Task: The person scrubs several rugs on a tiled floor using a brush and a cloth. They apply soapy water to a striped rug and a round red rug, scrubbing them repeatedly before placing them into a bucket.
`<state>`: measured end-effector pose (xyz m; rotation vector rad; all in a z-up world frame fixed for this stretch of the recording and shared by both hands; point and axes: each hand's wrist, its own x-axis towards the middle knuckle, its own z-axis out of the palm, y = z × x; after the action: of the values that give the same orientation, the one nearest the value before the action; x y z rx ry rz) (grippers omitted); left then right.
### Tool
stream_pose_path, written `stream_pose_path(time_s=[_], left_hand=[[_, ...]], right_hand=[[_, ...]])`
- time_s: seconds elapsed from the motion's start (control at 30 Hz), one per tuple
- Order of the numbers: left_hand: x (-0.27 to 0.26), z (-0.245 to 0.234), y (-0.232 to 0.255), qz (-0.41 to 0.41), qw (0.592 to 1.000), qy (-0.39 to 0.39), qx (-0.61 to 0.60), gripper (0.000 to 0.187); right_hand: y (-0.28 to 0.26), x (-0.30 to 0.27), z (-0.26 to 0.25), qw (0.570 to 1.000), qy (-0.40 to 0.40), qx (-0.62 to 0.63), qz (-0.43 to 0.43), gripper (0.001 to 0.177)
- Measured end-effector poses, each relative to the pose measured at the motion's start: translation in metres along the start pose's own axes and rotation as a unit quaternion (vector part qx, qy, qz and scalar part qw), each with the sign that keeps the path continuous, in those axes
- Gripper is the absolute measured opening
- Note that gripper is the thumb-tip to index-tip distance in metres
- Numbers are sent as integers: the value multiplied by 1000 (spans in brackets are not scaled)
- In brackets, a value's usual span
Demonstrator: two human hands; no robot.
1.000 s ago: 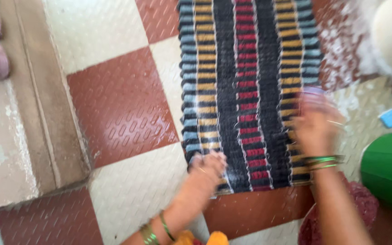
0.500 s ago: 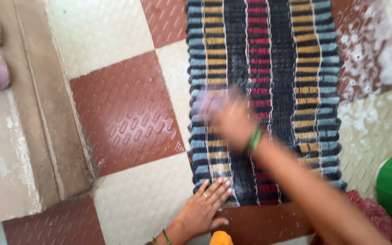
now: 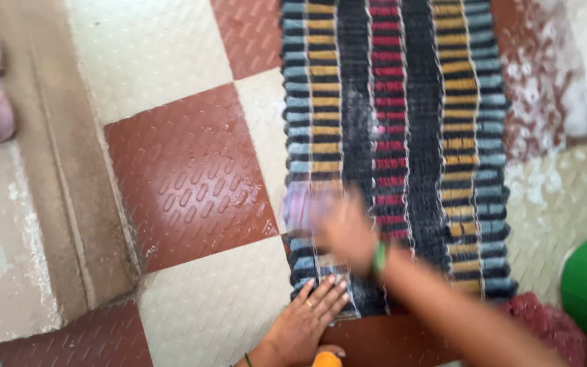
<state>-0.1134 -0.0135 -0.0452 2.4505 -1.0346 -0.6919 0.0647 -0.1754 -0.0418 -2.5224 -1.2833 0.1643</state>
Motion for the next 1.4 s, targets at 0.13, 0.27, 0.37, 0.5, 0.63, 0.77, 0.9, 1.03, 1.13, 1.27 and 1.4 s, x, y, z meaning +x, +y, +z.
stream_pose_path(time_s=[0.13, 0.27, 0.37, 0.5, 0.63, 0.77, 0.9, 1.03, 1.13, 1.27, 1.4], left_hand=[[0, 2, 1, 3, 998, -61, 7, 108], [-3, -4, 4, 10, 992, 63, 113, 100], [-4, -2, 4, 10, 990, 49, 132, 97], [-2, 9, 0, 27, 988, 92, 119, 97], [2, 5, -3, 16, 996, -89, 19, 107], [-4, 1, 7, 13, 997, 35, 64, 90], [-9, 11, -4, 15, 991, 20, 135, 85], [8, 34, -13, 38, 959, 123, 253, 74], [5, 28, -9, -25, 980, -191, -44, 85], [-4, -5, -3, 19, 992, 121, -32, 75], [26, -39, -16, 26, 985, 165, 41, 68]], right_hand=[[5, -7, 4, 997, 4, 53, -63, 39], [91, 50, -8, 989, -54, -44, 133, 41], [115, 77, -27, 975, 75, -48, 201, 59], [34, 31, -24, 993, -10, -112, 47, 63], [2, 10, -16, 998, 17, 37, -49, 53], [86, 76, -17, 986, -7, -112, 120, 68], [108, 104, -31, 958, 102, -30, 267, 59], [-15, 47, -3, 983, 54, -85, 150, 59], [-24, -11, 9, 994, 55, -12, 96, 60], [146, -34, -10, 927, 43, -115, 354, 60], [203, -42, -46, 875, 148, -122, 443, 61]])
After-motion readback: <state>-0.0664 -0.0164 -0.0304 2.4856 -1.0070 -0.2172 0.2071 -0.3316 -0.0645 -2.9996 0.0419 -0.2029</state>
